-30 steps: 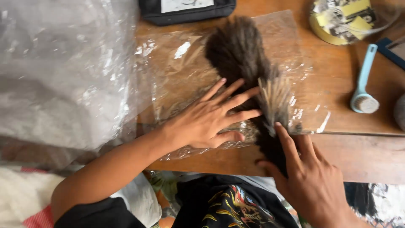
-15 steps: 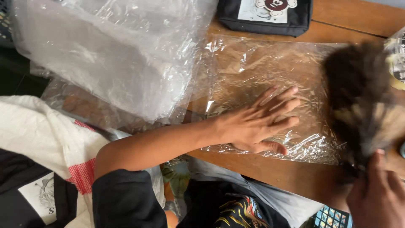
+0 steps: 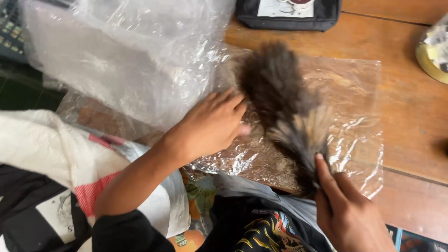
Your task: The person attaches a cartoon bear keychain to a black pouch, then places the pouch inside a clear plastic bag. They use a feather duster to wipe the surface of the plastic bag before sealing it.
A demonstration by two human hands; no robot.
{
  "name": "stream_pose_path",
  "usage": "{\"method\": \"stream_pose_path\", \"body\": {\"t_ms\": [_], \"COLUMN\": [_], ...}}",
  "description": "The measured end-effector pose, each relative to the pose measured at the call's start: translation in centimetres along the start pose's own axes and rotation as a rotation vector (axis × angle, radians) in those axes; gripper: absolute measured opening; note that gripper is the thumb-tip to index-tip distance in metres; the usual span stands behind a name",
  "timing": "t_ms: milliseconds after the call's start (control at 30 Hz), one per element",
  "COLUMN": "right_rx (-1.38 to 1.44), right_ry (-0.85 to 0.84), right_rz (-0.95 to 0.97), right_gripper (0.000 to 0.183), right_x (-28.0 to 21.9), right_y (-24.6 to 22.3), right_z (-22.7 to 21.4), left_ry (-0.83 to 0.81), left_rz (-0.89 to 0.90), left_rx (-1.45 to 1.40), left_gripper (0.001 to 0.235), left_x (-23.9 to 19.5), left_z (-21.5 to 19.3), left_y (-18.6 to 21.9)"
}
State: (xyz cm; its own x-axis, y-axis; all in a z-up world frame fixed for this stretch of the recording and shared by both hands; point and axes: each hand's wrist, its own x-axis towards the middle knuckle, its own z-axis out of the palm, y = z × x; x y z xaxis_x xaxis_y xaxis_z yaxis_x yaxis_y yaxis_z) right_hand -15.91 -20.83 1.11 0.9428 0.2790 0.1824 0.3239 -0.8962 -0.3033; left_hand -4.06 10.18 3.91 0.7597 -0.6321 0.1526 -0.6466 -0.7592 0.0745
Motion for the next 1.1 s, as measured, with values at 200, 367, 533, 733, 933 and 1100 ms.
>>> {"method": "stream_pose_path", "body": {"t_ms": [200,367,533,733,933,1100], "right_rx": [-0.173,-0.307,-0.16,0.124,-0.02,-0.188], "right_ry": [-0.032,0.014,0.33,0.014,-0.045,-0.033], "right_rz": [0.028,0.157,0.132,0.072,0.127,0.165], "right_gripper": [0.065,0.07,0.057,0.067,0.063,0.066], "right_x": [-0.2,-1.2,-2.3,-1.5,-1.9,-2.8], "right_y": [2.4,7.0,9.8,0.9,1.1,3.1], "right_z": [-0.4,-1.0,-1.4,-2.7,-0.7,-1.9], "left_ry": [-0.088,-0.136,0.017,0.349,-0.151,-0.181], "left_rz": [-0.03,-0.098,-0.077,0.079,0.069,0.064], "left_rx": [0.03,-0.03,-0.064,-0.133,0.005,-0.032], "left_gripper": [0.075,0.082,0.082,0.047,0.107,0.112], "left_x": [-0.8,0.1,1.4,2.4,-0.3,-1.2], "left_z": [2.2,4.3,5.8,3.7,1.9,2.6], "left_y": [1.0,2.5,3.7,3.9,1.3,0.4]}}
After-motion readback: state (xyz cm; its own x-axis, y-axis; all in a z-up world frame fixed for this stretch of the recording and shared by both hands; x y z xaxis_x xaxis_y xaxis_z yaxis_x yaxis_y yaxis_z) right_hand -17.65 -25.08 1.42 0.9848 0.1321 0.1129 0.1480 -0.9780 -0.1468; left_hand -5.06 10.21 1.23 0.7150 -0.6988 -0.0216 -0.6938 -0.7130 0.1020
